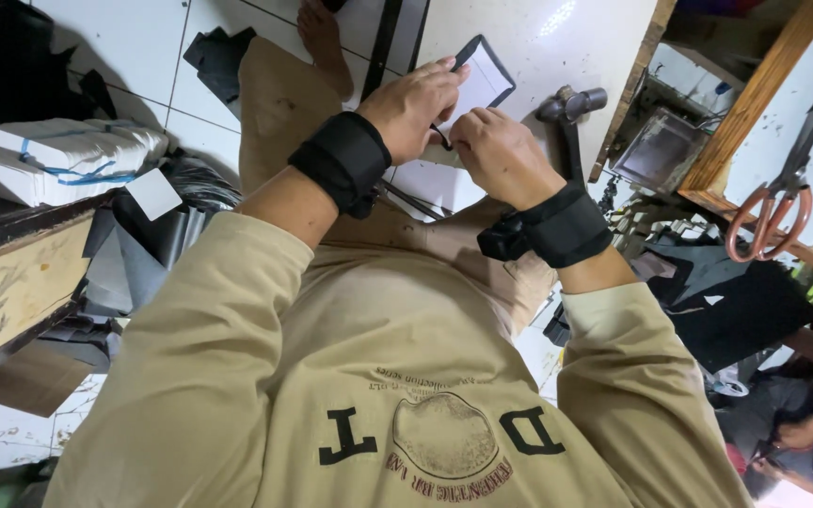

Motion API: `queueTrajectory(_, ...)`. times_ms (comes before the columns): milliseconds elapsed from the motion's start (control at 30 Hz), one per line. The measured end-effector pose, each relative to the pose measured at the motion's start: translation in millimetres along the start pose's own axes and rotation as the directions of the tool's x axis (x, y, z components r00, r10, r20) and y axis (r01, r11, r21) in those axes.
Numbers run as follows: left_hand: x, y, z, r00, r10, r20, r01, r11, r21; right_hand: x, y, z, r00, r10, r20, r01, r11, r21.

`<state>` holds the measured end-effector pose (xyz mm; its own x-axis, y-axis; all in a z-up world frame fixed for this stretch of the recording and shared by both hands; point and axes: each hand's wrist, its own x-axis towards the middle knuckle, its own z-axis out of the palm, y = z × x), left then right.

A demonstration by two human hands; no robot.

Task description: The person assembles leather pieces to form a small wallet and uses a hammer to secure the edges.

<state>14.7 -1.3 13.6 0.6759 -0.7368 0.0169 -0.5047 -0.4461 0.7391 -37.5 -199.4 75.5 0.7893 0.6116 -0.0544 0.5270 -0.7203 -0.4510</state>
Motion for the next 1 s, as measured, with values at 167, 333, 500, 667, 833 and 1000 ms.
queueTrajectory(167, 0, -4, 2, 1.000, 0.001, 0.000, -0.001, 1.000, 0.017, 14, 12, 3, 0.984, 0.164, 0.074, -0.174, 0.972, 0.159)
queueTrajectory(333, 2, -1, -1, 1.000, -0.019, 0.016, 0.019, 1.000, 0.022, 11, 18, 8, 0.975, 0.209, 0.070, -0.218, 0.960, 0.178)
queueTrajectory(500, 2, 9, -10, 0.995, -0.060, 0.079, 0.060, 0.998, 0.000, -42, 30, 13, 0.886, 0.310, -0.346, -0.205, 0.929, 0.307)
queueTrajectory(667, 1, 6, -10, 0.997, -0.049, 0.068, 0.049, 0.999, -0.006, -89, 39, 9, 0.781, 0.384, -0.493, -0.408, 0.911, 0.064)
queueTrajectory(833, 3, 6, -9, 0.993, -0.055, 0.102, 0.053, 0.998, 0.029, -110, 55, 27, 0.749, 0.469, -0.468, -0.505, 0.861, 0.055)
queueTrajectory(1000, 4, 3, -8, 0.990, -0.069, 0.121, 0.067, 0.998, 0.018, -94, 25, 26, 0.806, 0.501, -0.316, -0.414, 0.858, 0.305)
